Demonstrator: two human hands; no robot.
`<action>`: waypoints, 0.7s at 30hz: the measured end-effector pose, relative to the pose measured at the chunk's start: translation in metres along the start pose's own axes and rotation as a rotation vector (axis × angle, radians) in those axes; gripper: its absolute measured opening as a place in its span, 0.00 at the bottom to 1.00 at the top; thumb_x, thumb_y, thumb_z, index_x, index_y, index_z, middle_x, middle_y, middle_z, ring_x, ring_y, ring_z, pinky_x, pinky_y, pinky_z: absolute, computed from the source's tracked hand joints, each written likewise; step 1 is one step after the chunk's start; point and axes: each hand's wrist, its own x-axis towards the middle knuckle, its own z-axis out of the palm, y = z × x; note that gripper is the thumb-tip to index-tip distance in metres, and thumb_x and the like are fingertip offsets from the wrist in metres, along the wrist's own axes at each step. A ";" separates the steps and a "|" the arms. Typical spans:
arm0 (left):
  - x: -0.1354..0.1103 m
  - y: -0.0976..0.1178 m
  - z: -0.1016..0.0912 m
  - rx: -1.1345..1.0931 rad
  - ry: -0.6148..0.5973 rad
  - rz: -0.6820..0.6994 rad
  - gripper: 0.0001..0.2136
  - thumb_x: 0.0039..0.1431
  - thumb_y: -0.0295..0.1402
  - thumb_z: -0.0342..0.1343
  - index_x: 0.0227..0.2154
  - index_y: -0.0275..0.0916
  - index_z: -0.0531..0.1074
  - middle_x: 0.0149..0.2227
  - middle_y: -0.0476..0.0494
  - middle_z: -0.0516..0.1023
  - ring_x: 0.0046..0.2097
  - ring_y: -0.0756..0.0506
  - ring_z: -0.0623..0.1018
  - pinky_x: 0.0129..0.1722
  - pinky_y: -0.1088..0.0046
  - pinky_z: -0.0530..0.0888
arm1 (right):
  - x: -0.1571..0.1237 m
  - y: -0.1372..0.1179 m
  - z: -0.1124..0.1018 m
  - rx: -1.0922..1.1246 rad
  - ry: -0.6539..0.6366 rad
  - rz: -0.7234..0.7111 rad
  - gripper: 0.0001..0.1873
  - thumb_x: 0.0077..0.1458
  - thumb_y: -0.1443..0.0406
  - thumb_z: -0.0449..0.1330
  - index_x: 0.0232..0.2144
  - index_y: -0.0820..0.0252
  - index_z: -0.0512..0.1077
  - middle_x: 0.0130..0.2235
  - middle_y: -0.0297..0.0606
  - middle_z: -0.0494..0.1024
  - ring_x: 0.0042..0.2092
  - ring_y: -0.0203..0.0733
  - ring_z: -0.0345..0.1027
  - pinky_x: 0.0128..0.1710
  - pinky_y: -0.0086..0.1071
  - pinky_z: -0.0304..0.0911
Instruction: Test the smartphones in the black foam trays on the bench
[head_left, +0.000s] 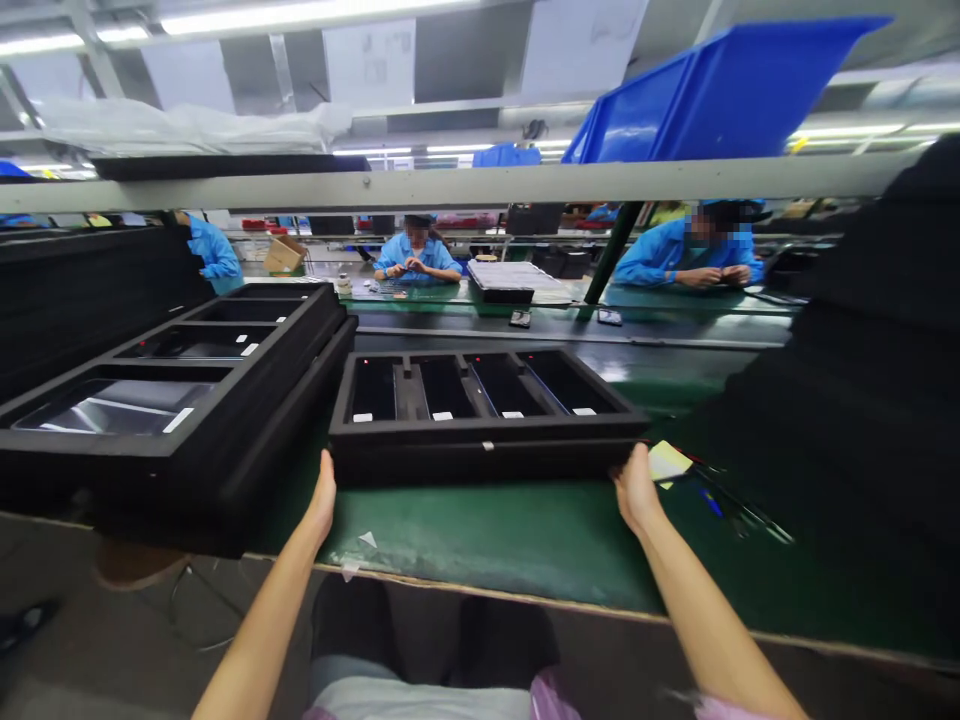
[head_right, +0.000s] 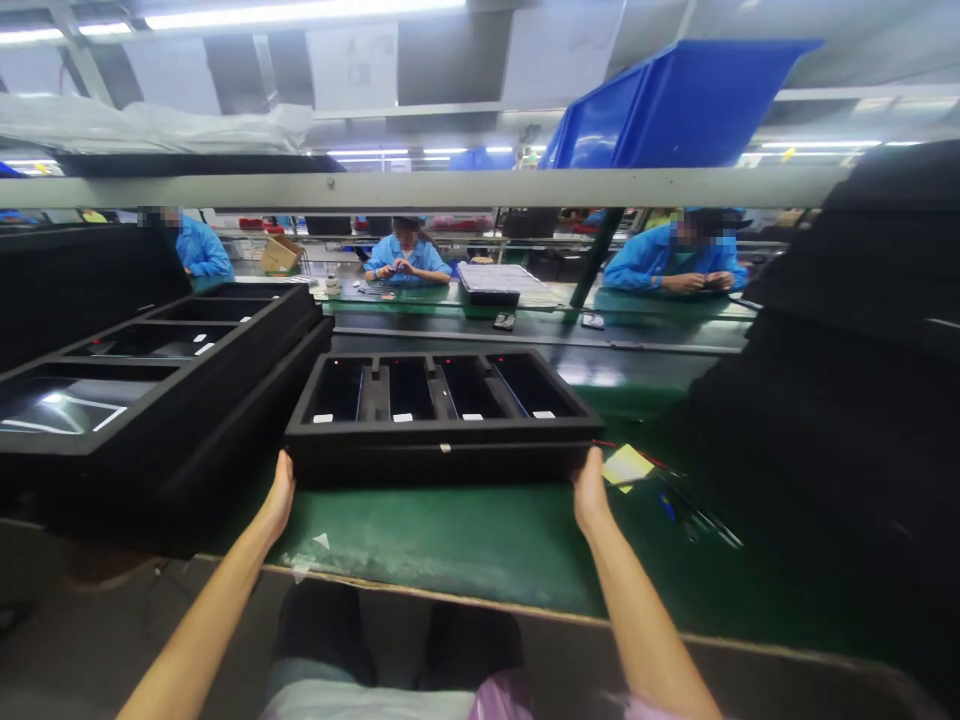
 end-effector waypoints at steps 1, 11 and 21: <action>-0.011 -0.004 -0.003 0.003 0.044 -0.013 0.21 0.58 0.45 0.51 0.50 0.38 0.64 0.53 0.38 0.65 0.53 0.40 0.68 0.52 0.52 0.66 | -0.006 0.002 -0.011 0.011 -0.015 -0.008 0.32 0.53 0.47 0.42 0.54 0.54 0.61 0.55 0.45 0.68 0.55 0.50 0.63 0.47 0.44 0.66; -0.099 0.006 -0.043 0.069 0.167 0.000 0.38 0.48 0.65 0.35 0.48 0.42 0.68 0.56 0.37 0.66 0.56 0.34 0.66 0.52 0.53 0.68 | -0.034 -0.014 -0.072 -0.102 0.196 -0.002 0.20 0.51 0.47 0.43 0.35 0.47 0.67 0.46 0.50 0.72 0.53 0.54 0.64 0.54 0.49 0.58; 0.001 0.137 -0.002 0.863 -0.529 0.688 0.22 0.59 0.50 0.38 0.44 0.48 0.73 0.54 0.43 0.68 0.55 0.40 0.66 0.57 0.58 0.62 | -0.023 -0.112 0.011 -1.168 -0.283 -0.456 0.17 0.56 0.59 0.50 0.35 0.63 0.74 0.41 0.49 0.75 0.45 0.50 0.68 0.48 0.40 0.60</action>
